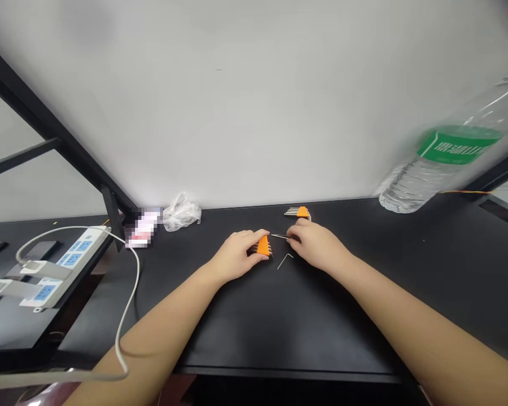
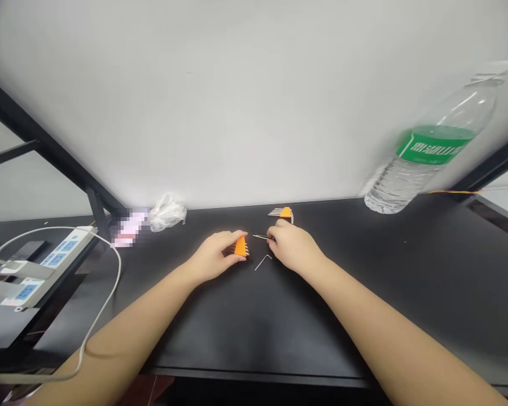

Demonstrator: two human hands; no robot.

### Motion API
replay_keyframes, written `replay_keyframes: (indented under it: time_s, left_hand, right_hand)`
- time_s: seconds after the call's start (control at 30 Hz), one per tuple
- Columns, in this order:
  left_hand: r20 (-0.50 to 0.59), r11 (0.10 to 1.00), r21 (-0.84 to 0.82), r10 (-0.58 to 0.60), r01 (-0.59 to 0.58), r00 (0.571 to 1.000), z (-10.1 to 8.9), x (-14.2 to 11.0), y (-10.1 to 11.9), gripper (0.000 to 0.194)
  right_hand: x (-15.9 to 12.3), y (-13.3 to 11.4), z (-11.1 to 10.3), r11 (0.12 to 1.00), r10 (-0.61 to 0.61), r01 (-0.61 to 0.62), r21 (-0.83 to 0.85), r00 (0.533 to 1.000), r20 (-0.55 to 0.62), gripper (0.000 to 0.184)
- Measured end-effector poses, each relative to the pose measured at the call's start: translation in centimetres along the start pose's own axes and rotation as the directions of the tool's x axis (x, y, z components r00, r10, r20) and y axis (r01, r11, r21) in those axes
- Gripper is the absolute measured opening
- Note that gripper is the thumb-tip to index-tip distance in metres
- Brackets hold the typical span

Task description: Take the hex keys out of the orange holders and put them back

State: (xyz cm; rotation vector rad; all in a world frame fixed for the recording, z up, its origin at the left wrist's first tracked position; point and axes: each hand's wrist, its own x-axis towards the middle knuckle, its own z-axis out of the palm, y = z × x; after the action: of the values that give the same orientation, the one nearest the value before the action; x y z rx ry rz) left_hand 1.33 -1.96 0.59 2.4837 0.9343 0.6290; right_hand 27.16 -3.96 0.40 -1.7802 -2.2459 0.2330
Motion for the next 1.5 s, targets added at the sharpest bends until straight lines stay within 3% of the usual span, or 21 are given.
replay_keyframes:
  time_s: [0.27, 0.53, 0.77, 0.9, 1.0, 1.13, 1.5]
  left_hand:
    - [-0.008, 1.000, -0.009, -0.003, 0.003, 1.000, 0.0, 0.0, -0.2, 0.057]
    - [-0.009, 1.000, -0.025, -0.018, 0.018, 1.000, 0.1, 0.0, -0.2, 0.057]
    - [0.002, 1.000, -0.019, -0.008, 0.008, 1.000, 0.0, 0.0, 0.0, 0.057]
    - [0.009, 0.999, -0.037, -0.023, 0.024, 1.000, -0.1, 0.0, 0.0, 0.056]
    - [0.000, 0.998, -0.050, -0.027, 0.027, 1.000, -0.2, 0.0, 0.1, 0.055]
    - [-0.007, 0.998, -0.061, -0.015, 0.015, 1.000, -0.2, 0.0, 0.2, 0.054]
    - [0.000, 0.999, -0.043, -0.010, 0.010, 1.000, -0.2, -0.1, 0.2, 0.053]
  right_hand:
    - [-0.7, -1.6, 0.1, 0.991, 0.065, -0.047, -0.126, 0.988, 0.142, 0.006]
    - [-1.3, -2.1, -0.5, 0.995, 0.015, -0.006, -0.104, 0.996, 0.088, 0.008]
    - [-1.1, -1.6, -0.5, 0.995, 0.022, -0.007, -0.095, 0.987, 0.159, 0.011]
    - [-1.3, -2.1, -1.4, 1.000, -0.026, 0.025, 0.013, 0.997, 0.078, 0.010]
    - [-1.5, -2.2, -2.1, 0.977, -0.157, 0.156, 0.145, 0.988, -0.009, 0.008]
    - [-1.6, -2.1, -1.9, 0.940, -0.273, 0.287, 0.184, 0.957, -0.097, 0.012]
    - [-1.9, -2.2, -1.4, 0.945, -0.287, 0.302, 0.126, 0.950, -0.124, 0.024]
